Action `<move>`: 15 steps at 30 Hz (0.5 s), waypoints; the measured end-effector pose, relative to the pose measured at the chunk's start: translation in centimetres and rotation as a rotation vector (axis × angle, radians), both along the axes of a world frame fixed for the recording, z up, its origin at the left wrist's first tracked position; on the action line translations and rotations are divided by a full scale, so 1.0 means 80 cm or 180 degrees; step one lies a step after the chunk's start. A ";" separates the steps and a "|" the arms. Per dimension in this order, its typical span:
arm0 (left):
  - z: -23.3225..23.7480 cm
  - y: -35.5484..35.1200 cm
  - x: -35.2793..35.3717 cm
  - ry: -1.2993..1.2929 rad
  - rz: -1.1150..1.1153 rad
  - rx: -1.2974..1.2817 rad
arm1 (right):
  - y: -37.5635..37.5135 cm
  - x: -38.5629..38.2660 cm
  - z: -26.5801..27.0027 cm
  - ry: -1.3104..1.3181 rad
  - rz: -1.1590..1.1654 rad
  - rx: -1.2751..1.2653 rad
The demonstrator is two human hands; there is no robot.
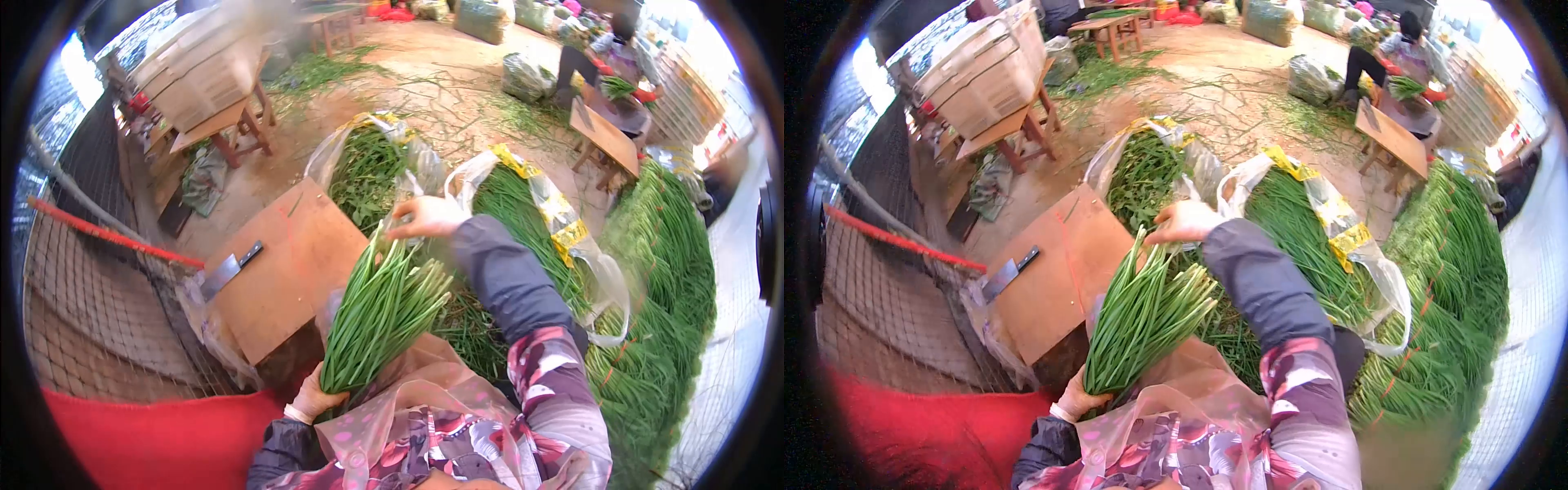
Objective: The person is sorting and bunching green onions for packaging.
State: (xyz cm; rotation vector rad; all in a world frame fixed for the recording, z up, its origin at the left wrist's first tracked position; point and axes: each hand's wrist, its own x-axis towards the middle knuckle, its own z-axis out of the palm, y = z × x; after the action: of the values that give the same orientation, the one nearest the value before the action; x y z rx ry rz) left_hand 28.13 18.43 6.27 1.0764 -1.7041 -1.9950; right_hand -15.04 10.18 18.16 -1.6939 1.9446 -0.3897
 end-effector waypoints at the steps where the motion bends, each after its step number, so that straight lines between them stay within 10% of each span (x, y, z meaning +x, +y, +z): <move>1: -0.003 -0.004 -0.003 -0.0020 0.0019 -0.0191 | -0.001 0.012 0.010 0.0084 0.0258 0.0169; 10: -0.001 -0.014 0.004 -0.0401 -0.0327 -0.0928 | 0.028 -0.001 -0.038 -0.0641 0.1137 0.0378; 15: -0.027 -0.019 0.006 -0.0030 -0.0338 -0.0543 | 0.053 0.011 -0.013 0.0517 0.1088 0.0407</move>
State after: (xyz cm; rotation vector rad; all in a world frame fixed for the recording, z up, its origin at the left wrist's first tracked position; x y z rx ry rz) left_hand 28.59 16.93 4.11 0.9572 -1.9335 -1.8666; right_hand -14.20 14.42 17.09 -1.9754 1.6998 -0.0010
